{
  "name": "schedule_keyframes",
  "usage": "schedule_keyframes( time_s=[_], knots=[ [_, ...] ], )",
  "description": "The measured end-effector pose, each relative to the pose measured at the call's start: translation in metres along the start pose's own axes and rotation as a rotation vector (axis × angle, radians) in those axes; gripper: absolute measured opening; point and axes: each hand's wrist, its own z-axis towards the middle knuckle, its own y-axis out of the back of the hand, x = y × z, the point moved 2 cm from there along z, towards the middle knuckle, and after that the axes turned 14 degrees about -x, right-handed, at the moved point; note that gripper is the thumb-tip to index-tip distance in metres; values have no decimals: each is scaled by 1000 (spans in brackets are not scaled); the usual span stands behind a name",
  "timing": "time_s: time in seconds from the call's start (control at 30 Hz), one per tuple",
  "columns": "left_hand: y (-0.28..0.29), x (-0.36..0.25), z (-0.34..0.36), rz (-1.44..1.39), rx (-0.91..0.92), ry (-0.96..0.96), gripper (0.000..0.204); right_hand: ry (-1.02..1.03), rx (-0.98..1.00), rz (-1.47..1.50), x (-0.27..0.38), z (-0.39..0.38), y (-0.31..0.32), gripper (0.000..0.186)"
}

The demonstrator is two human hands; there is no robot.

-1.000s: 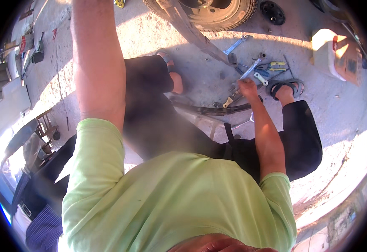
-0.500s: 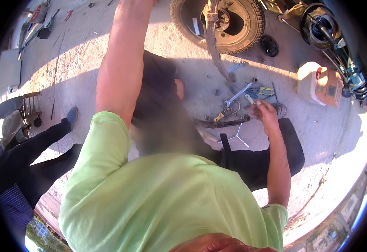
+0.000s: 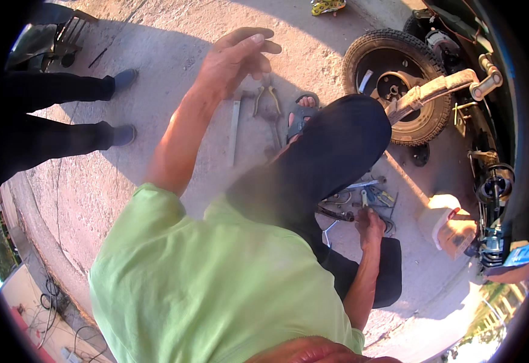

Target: The person disassembles and reassembles parts of a vehicle axle by hand while sitting on the ground, handling a leaf spring, brake components, and various fasteners.

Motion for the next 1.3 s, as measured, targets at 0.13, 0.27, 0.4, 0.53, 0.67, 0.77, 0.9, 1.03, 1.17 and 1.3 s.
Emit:
schedule_keyframes(
  time_s=[0.13, 0.27, 0.4, 0.53, 0.67, 0.77, 0.9, 1.03, 1.17, 1.3],
  knots=[
    [94, 75, 16, 214, -308, 189, 28, -79, -18, 32, -25, 24, 12, 33],
    [148, 187, 12, 257, -435, 469, 24, -97, -123, -206, -44, 14, 16, 41],
    [173, 306, -6, 395, -338, 741, 31, -78, -114, -316, -59, 8, 21, 43],
    [132, 338, -27, 899, -60, 775, 31, -82, -103, -339, -65, -4, 8, 42],
    [87, 361, -27, 1373, 247, 685, 30, -16, -88, -379, -63, -5, 5, 42],
    [81, 394, -16, 1414, 300, 578, 30, 26, -60, -398, -54, 0, 2, 42],
    [86, 427, 10, 1436, 333, 511, 32, 78, -65, -453, -60, 10, 6, 41],
    [106, 449, 2, 1467, 403, 522, 35, 60, -105, -480, -77, 19, 16, 44],
    [147, 439, -21, 1502, 363, 576, 38, 87, -110, -531, -86, 39, 28, 44],
    [163, 442, -31, 1513, 320, 655, 39, 79, -112, -471, -79, 41, 33, 43]
  ],
)
